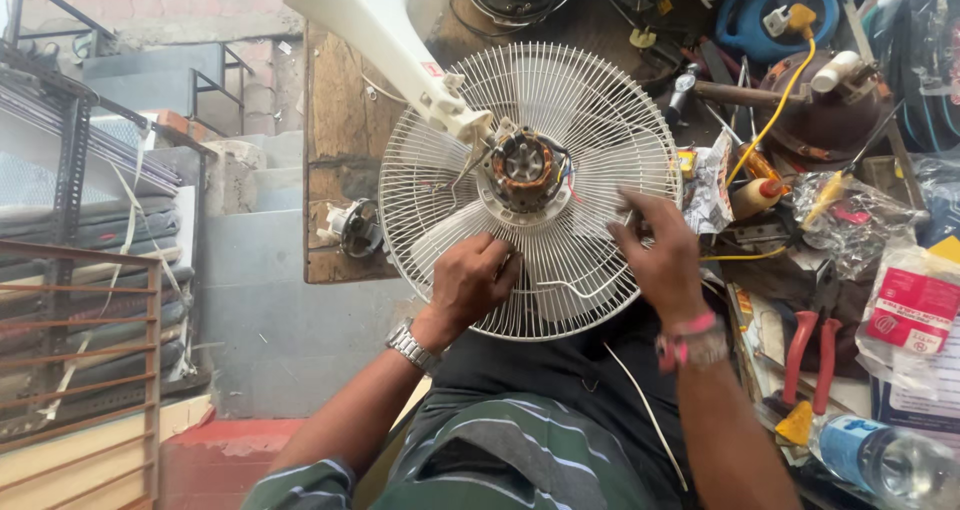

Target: The person repairs a white pedestal fan by hand, working on the motor housing and internal wiring. They use a screwdriver to tighten screws on the motor casing and manipulate the exposed wires to secure connections.

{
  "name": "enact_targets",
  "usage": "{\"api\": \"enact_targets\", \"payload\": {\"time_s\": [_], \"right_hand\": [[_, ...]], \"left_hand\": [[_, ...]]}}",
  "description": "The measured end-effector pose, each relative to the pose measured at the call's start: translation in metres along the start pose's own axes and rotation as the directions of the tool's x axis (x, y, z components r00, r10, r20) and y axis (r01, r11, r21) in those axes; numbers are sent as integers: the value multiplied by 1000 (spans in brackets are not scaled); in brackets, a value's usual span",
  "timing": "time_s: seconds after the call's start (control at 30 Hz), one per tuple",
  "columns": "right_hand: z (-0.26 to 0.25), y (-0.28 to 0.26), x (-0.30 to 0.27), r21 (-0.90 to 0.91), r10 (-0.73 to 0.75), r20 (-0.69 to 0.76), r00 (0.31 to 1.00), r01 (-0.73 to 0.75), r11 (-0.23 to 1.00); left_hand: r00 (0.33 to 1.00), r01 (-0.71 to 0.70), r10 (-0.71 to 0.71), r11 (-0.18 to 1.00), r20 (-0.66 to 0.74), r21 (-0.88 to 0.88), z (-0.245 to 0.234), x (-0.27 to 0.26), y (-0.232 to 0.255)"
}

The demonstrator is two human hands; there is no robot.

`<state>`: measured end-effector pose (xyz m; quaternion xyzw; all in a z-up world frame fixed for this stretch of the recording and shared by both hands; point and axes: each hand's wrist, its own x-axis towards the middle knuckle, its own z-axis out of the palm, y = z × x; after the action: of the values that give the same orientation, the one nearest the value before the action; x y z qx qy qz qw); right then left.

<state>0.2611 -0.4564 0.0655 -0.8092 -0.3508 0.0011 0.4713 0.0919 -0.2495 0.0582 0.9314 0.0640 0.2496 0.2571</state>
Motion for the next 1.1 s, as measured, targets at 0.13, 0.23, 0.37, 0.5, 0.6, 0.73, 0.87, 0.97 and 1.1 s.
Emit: {"api": "enact_targets", "payload": {"time_s": [0.13, 0.23, 0.37, 0.5, 0.6, 0.73, 0.87, 0.97, 1.1], "right_hand": [[4, -8, 60, -10, -141, 154, 978, 144, 990], [7, -12, 79, -22, -268, 263, 927, 284, 959], [10, -15, 88, -71, -275, 385, 881, 325, 943], [18, -16, 89, 74, -313, 251, 916, 304, 950], [22, -16, 97, 349, -189, 201, 961, 110, 931], [25, -24, 105, 603, 129, 352, 927, -330, 727], [21, -31, 115, 611, 136, 345, 929, -332, 718], [13, -29, 126, 534, 133, 399, 907, -348, 771], [17, -23, 130, 516, 29, 316, 948, -197, 834]], "left_hand": [[1000, -8, 8, 1000, 5, -12, -4, 5, 1], [1000, -7, 7, 1000, 21, 1, -5, 8, 0], [999, -8, 6, 1000, 48, 27, -7, 11, 2], [998, -22, 21, 1000, 57, 15, -8, 14, -1], [997, -2, 2, 1000, 81, 3, -7, 13, -3], [996, 8, -9, 1000, 89, 10, -6, 17, -2], [997, 10, -11, 1000, 74, 10, -8, 13, -3], [997, 5, -4, 1000, 73, -4, -8, 13, -5], [993, 16, -19, 1000, 118, 22, -5, 10, -6]]}}
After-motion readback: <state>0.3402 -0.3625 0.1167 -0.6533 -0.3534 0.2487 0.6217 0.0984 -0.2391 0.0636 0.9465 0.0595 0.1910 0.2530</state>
